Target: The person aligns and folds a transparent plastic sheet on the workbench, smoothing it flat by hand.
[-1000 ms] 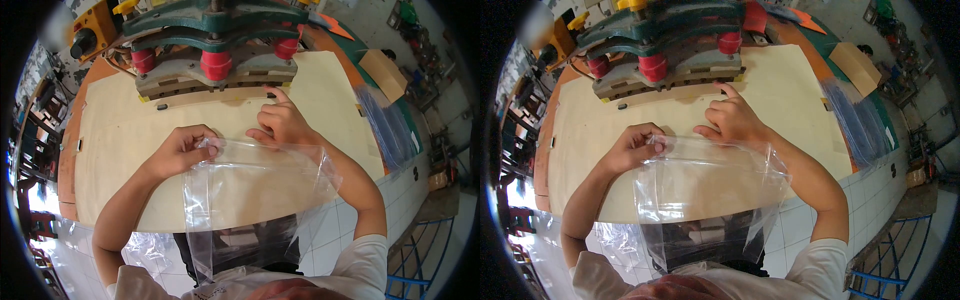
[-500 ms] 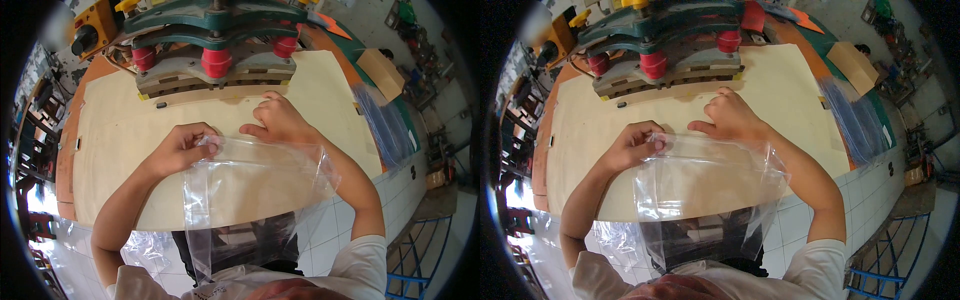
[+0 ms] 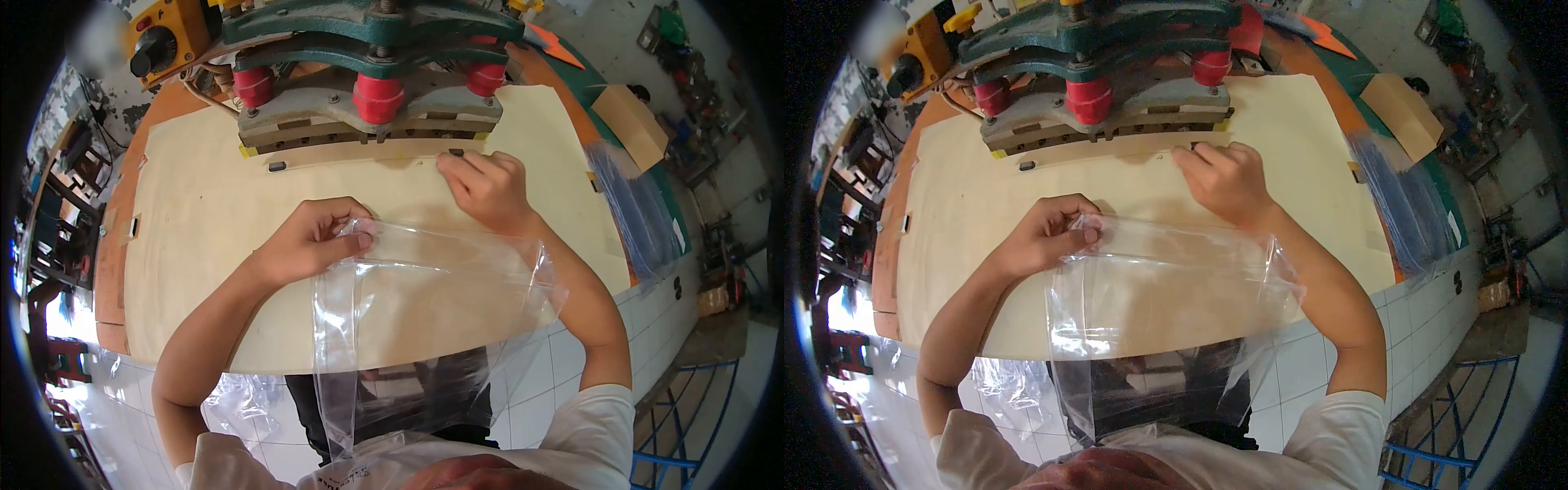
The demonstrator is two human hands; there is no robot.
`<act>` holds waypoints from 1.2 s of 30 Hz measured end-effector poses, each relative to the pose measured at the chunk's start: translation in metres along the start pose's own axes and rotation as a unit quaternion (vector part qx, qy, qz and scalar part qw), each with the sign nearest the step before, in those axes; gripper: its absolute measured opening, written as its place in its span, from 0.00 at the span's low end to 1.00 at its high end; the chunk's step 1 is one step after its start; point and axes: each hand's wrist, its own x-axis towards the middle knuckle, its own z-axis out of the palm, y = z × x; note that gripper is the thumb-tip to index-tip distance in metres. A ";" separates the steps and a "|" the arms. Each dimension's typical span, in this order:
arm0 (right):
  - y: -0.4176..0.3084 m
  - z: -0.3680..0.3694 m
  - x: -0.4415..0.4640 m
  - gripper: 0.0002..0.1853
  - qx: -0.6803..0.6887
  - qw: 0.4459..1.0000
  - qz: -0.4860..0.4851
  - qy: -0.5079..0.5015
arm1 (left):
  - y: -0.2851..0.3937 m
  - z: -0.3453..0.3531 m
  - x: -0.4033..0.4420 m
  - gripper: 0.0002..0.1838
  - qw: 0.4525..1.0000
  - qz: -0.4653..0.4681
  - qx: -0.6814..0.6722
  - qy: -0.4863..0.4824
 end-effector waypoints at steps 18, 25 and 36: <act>0.006 -0.001 -0.004 0.15 -0.054 0.997 0.040 -0.031 | -0.002 0.001 0.000 0.10 1.000 0.025 0.009 0.007; 0.004 -0.008 -0.003 0.12 -0.060 0.996 0.043 -0.048 | -0.002 0.001 0.001 0.10 1.000 0.026 -0.006 0.002; 0.007 0.000 -0.004 0.09 -0.062 0.996 0.050 -0.028 | -0.003 0.000 0.001 0.09 1.000 0.026 -0.008 -0.002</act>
